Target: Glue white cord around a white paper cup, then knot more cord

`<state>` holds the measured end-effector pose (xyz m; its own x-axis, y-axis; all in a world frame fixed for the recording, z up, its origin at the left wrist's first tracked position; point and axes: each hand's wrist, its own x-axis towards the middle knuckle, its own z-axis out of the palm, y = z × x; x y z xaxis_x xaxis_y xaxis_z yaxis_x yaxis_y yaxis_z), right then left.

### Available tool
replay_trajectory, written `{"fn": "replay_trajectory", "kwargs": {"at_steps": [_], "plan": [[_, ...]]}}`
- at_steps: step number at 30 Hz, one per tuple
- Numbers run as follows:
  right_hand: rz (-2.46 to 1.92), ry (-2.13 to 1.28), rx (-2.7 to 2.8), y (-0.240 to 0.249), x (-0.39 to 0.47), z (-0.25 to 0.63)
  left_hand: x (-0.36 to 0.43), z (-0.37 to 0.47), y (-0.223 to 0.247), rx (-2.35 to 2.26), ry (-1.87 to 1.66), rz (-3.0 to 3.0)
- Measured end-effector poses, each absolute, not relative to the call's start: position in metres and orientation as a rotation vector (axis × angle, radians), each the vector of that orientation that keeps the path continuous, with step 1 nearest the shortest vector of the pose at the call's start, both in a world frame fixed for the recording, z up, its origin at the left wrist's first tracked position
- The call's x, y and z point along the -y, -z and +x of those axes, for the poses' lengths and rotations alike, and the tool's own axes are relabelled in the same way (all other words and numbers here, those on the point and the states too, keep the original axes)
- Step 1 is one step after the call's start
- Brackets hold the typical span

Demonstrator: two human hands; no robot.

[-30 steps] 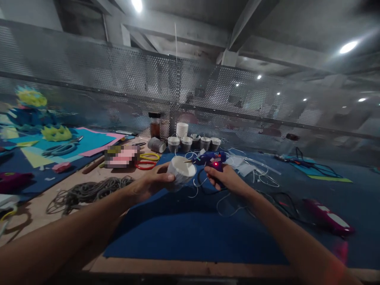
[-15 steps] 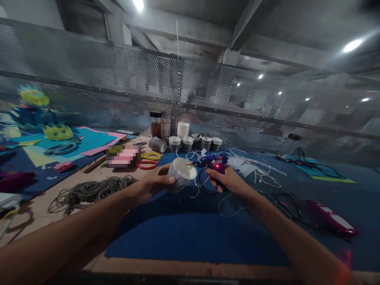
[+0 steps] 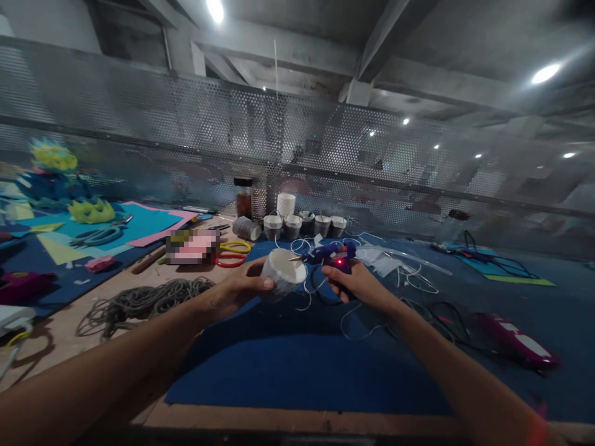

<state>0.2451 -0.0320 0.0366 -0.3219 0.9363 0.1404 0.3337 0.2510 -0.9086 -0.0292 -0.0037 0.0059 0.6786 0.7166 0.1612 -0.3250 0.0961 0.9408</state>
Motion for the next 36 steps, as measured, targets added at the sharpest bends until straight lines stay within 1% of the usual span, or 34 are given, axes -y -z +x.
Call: {"fn": "replay_trajectory", "kwargs": {"at_steps": [9, 19, 27, 36], "plan": [[-1.172, -1.076, 1.742, -0.039, 0.039, 0.243, 0.002, -0.029, -0.003, -0.390, -0.843, 1.222], [-1.050, -1.179, 1.491, -0.030, 0.033, 0.244, 0.004, -0.031, -0.005, -0.336, -0.827, 1.169], [-1.044, -1.233, 1.482, -0.026, 0.037, 0.238, 0.012, -0.030, -0.013, -0.341, -0.800, 1.118], [-0.964, -1.328, 1.410, -0.025, 0.040, 0.233, 0.009, -0.031, -0.005, -0.341, -0.820, 1.107]]}}
